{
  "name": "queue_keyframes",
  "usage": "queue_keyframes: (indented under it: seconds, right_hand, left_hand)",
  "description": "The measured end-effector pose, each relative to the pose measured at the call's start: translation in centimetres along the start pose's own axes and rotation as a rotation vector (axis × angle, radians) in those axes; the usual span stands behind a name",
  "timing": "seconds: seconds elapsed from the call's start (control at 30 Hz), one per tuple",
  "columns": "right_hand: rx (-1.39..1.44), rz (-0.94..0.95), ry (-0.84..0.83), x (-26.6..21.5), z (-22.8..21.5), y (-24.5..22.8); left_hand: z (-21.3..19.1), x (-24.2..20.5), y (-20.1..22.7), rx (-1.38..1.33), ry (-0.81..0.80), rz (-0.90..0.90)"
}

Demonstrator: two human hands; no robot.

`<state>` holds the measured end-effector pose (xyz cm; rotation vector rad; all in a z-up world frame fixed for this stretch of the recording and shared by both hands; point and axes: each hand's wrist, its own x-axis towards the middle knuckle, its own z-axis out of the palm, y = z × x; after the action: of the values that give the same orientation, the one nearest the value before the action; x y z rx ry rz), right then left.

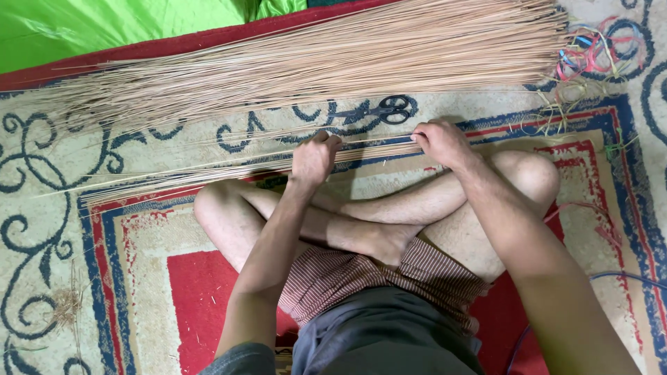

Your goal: Align and trim the ends of thin wooden sticks using scissors while sitting on the floor

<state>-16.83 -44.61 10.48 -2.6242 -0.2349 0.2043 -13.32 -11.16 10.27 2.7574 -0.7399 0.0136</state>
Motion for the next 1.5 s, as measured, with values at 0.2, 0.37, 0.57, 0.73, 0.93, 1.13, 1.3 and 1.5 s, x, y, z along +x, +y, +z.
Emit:
queue_keyframes:
  seconds: [0.2,0.37,0.57,0.73,0.93,1.13,1.3,1.5]
  right_hand:
    - [0.005,0.095,-0.011,1.2,5.4,4.5]
    - [-0.021,0.149,-0.025,2.6,8.4,8.9]
    - [0.066,0.242,-0.005,2.9,8.4,8.0]
    - [0.067,0.282,-0.02,2.8,9.0,8.5]
    - [0.055,0.283,-0.022,2.8,8.9,8.4]
    - [0.042,0.309,-0.058,2.8,8.2,7.1]
    - [0.01,0.327,-0.096,3.1,8.5,7.2]
    - [-0.006,0.273,-0.102,3.1,8.0,6.6]
  left_hand:
    - [4.2,-0.7,-2.2,-0.038,0.01,0.013]
    - [6.0,-0.3,-2.2,-0.018,0.059,0.076]
    - [7.4,0.4,-2.6,-0.056,0.064,0.064]
    - [9.8,0.6,-2.9,-0.037,0.075,0.031]
    - [10.7,0.6,-3.1,-0.053,0.068,0.007]
    - [10.2,0.4,-3.2,-0.034,0.079,0.014]
    - [10.5,0.5,-3.3,-0.023,0.086,0.011]
    - [10.4,0.5,-3.5,-0.046,0.043,0.003]
